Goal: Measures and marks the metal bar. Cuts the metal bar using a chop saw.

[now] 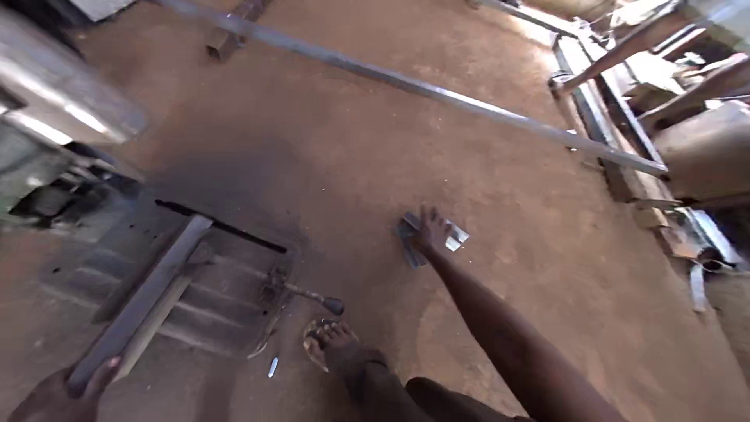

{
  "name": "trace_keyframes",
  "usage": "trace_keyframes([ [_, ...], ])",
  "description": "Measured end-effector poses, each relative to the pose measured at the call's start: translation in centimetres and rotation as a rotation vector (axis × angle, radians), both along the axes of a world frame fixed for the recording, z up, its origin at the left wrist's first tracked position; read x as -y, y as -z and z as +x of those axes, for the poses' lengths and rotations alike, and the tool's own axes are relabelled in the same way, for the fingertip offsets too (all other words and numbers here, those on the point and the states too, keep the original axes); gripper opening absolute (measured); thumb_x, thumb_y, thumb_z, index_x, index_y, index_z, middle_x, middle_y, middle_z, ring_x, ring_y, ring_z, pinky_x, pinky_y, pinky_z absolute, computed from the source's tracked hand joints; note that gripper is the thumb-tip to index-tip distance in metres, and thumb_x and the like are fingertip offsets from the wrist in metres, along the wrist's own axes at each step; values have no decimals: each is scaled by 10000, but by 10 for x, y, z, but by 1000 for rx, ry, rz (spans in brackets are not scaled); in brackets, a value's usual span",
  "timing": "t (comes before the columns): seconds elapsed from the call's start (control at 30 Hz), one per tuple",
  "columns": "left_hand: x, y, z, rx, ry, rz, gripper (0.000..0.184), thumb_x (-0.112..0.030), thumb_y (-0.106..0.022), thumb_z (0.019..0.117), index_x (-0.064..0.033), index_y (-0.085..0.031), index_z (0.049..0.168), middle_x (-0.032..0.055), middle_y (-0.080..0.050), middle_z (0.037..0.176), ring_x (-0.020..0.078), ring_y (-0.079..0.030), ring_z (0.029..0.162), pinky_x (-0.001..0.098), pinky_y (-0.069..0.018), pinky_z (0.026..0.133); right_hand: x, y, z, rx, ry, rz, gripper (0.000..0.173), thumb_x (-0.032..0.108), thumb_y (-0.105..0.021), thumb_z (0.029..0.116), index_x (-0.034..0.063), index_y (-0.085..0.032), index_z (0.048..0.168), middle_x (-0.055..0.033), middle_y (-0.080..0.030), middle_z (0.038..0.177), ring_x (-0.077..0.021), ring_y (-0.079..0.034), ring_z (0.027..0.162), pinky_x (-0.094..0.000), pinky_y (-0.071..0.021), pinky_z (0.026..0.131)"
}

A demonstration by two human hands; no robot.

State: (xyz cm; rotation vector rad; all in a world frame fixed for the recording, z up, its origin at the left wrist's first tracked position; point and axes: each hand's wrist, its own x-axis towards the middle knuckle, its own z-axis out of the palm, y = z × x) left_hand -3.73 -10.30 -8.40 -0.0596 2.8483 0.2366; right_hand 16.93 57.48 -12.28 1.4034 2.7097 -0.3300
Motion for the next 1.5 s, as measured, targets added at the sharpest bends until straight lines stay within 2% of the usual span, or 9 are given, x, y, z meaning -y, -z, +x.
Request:
trace_keyframes([
  [0.13, -22, -30, 5, 52, -37, -31, 702, -598, -567, 1004, -26, -579, 1411, 319, -620, 1331, 532, -597, 1232, 757, -434, 974, 10, -54, -43, -288, -112, 58, 747, 253, -778, 860, 92, -474, 1522, -316, -389, 1559, -558, -404, 1393, -762, -317, 1077],
  [0.23, -26, -33, 2, 91, -90, -137, 734, -665, -551, 975, -81, -582, 1418, 269, -638, 1341, 495, -625, 1216, 731, -477, 948, 91, -97, -78, -582, -593, -46, 374, 220, -666, 970, -36, -652, 1243, -279, -619, 1273, -407, -643, 1113, -563, -544, 931],
  [0.33, -20, -30, 1, 82, -98, -105, 757, -703, -561, 951, -93, -596, 1398, 246, -656, 1319, 492, -640, 1190, 721, -496, 934, 219, -120, -78, -606, -1127, -296, 251, 261, -657, 963, 75, -755, 1101, -103, -736, 1064, -213, -724, 955, -433, -623, 831],
  [0.43, -14, -25, 1, 37, -62, -37, 751, -688, -578, 951, -77, -605, 1385, 231, -662, 1315, 462, -644, 1197, 690, -503, 961, 324, -82, -63, -221, -1614, -521, 273, 252, -590, 1022, 124, -717, 1227, -74, -724, 1216, -223, -678, 1175, -415, -542, 1042],
  [0.53, -5, -19, 6, -18, -59, -7, 787, -687, -593, 943, -58, -577, 1417, 226, -636, 1363, 425, -610, 1265, 632, -462, 1054, 377, -27, -57, 442, -1777, -541, 475, 181, -565, 1038, 82, -511, 1499, -250, -439, 1559, -427, -397, 1458, -586, -308, 1194],
  [0.7, 53, -11, 42, -113, -124, -65, 784, -723, -623, 899, -22, -674, 1248, 218, -670, 1287, 409, -621, 1239, 618, -452, 1054, 378, 15, -54, 420, -1889, -361, 309, 60, -547, 1006, 25, -653, 1294, -293, -544, 1394, -463, -510, 1318, -603, -408, 1109],
  [0.93, 138, 11, 94, -302, -216, -137, 810, -716, -767, 768, -1, -709, 1142, 251, -707, 1150, 453, -659, 1137, 621, -474, 1003, 382, 8, -83, 573, -1942, -437, 336, 85, -569, 985, 114, -678, 1301, -223, -616, 1270, -404, -582, 1212, -576, -459, 1035],
  [1.2, 125, 11, 84, -321, -158, -129, 847, -761, -673, 806, 34, -708, 1097, 253, -716, 1111, 456, -678, 1112, 622, -491, 976, 387, -30, -103, 419, -1446, -1140, 173, 97, -625, 918, -40, -694, 996, -183, -654, 925, -278, -624, 840, -464, -499, 757],
  [1.5, 20, -9, 28, -140, -166, -78, 879, -781, -644, 836, 18, -667, 1203, 229, -684, 1238, 400, -631, 1220, 577, -455, 1057, 394, -40, -101, 452, -1447, -1121, 336, 294, -728, 944, -27, -685, 1030, -149, -662, 856, -247, -624, 762, -454, -510, 729],
])
